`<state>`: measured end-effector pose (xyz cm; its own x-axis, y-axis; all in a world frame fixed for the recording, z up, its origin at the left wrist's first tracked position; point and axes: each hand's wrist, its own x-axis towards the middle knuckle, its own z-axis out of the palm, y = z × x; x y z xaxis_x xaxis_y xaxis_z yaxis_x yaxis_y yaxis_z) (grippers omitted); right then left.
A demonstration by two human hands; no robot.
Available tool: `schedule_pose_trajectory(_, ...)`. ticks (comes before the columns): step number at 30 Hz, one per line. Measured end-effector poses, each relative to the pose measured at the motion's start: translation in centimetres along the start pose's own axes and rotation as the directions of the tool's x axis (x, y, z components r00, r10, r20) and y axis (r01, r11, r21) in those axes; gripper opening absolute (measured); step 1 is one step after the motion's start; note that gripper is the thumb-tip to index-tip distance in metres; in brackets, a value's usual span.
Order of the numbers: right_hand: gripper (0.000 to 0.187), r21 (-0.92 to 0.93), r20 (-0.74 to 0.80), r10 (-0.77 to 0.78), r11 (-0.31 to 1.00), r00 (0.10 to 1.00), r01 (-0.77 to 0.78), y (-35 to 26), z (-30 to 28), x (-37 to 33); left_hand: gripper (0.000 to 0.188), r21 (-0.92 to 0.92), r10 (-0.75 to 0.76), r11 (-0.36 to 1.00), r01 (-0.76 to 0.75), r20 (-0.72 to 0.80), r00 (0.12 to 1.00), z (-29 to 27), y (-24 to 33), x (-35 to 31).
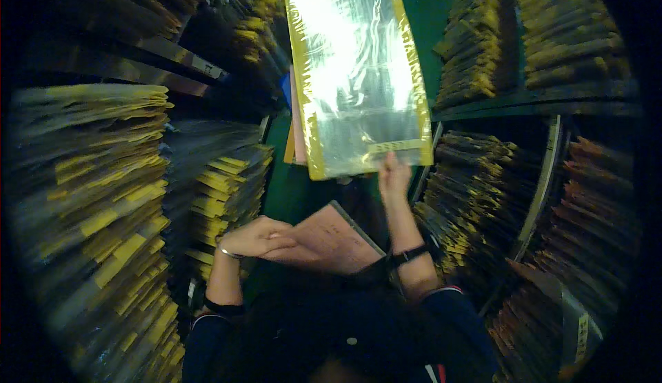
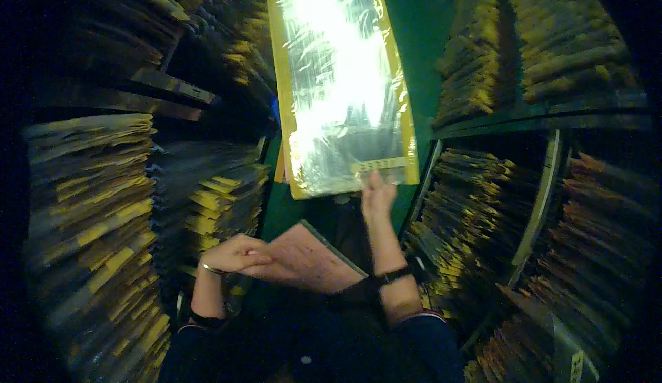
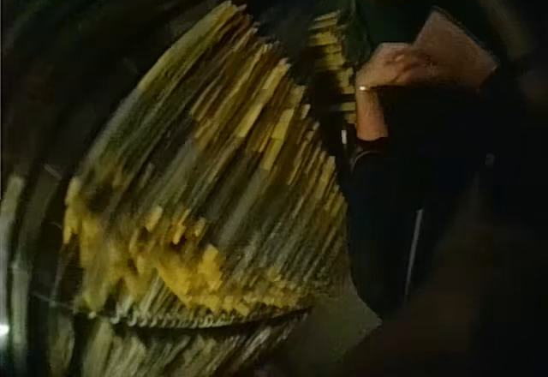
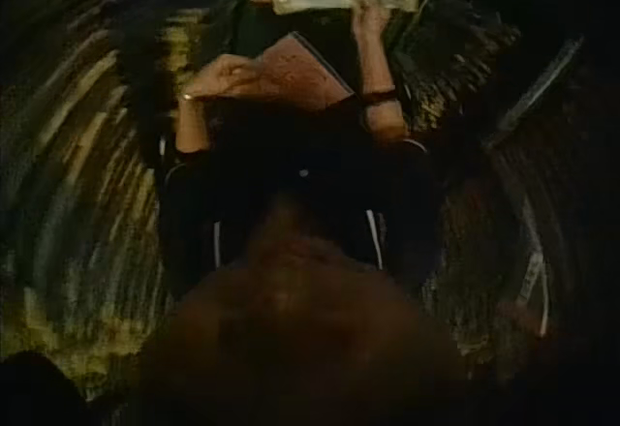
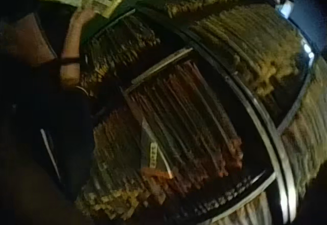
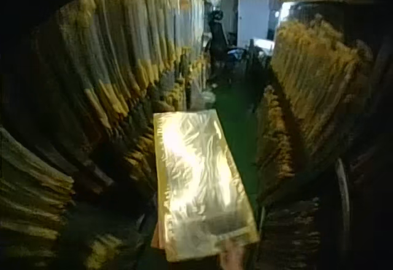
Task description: The person is retrieving, checking, and filing production-related documents in a large hanging file system.
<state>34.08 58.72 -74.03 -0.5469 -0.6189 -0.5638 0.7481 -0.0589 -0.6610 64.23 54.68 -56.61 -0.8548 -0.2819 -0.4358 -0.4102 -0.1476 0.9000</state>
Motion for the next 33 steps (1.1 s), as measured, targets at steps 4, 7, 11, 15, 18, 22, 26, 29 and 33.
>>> schedule_pose_trajectory(4, 0.032, 0.015, -0.207, 0.135, 0.991, 0.969, -0.135, 11.8, -1.7, 0.6, 0.022, -0.108, -0.251, 0.964, 0.242, -0.081, 0.964, -0.6, -1.1, -1.3)
schedule_pose_trajectory(7, 0.034, 0.032, -0.173, 0.300, 0.954, 0.938, -0.299, 14.5, -3.9, 0.9, 0.021, -0.183, -0.286, 0.947, 0.265, -0.095, 0.954, -1.5, -2.3, -0.9)
schedule_pose_trajectory(11, 0.034, -0.024, -0.019, 0.527, 0.849, 0.849, -0.528, 12.3, -5.5, 0.1, 0.015, -0.278, -0.253, 0.946, 0.165, -0.318, 0.914, -3.2, -3.1, 0.2)
schedule_pose_trajectory(15, 0.077, 0.181, 0.436, 0.642, 0.625, 0.631, -0.760, 5.9, -5.3, -5.0, 0.022, -0.595, -0.180, 0.744, -0.304, -0.616, 0.767, -4.0, -7.1, 5.3)
schedule_pose_trajectory(18, 0.100, 0.226, 0.641, 0.584, 0.477, 0.498, -0.849, 2.6, -4.5, -7.0, 0.031, -0.578, -0.229, 0.740, -0.345, -0.698, 0.679, -4.2, -9.4, 11.6)
schedule_pose_trajectory(22, 0.117, 0.107, 0.596, 0.475, 0.753, 0.648, -0.650, 2.6, -5.5, -6.3, 0.033, -0.363, -0.233, 0.928, -0.087, -0.744, 0.627, -3.9, -16.1, 17.6)
schedule_pose_trajectory(26, 0.083, 0.133, 0.386, 0.515, 0.790, 0.766, -0.598, 6.5, -9.6, -4.3, 0.038, -0.145, -0.179, 0.984, 0.104, -0.789, 0.588, -1.3, -20.5, 19.6)
schedule_pose_trajectory(29, 0.044, 0.128, 0.028, 0.530, 0.839, 0.847, -0.529, 7.3, -10.7, -3.5, 0.043, 0.096, -0.082, 0.960, 0.263, -0.802, 0.591, 0.5, -20.4, 17.4)
schedule_pose_trajectory(33, 0.042, -0.296, -0.201, 0.284, 0.895, 0.938, -0.335, 4.6, -9.3, -4.5, 0.066, 0.695, 0.254, 0.596, 0.401, -0.638, 0.727, 1.0, -19.5, 15.5)
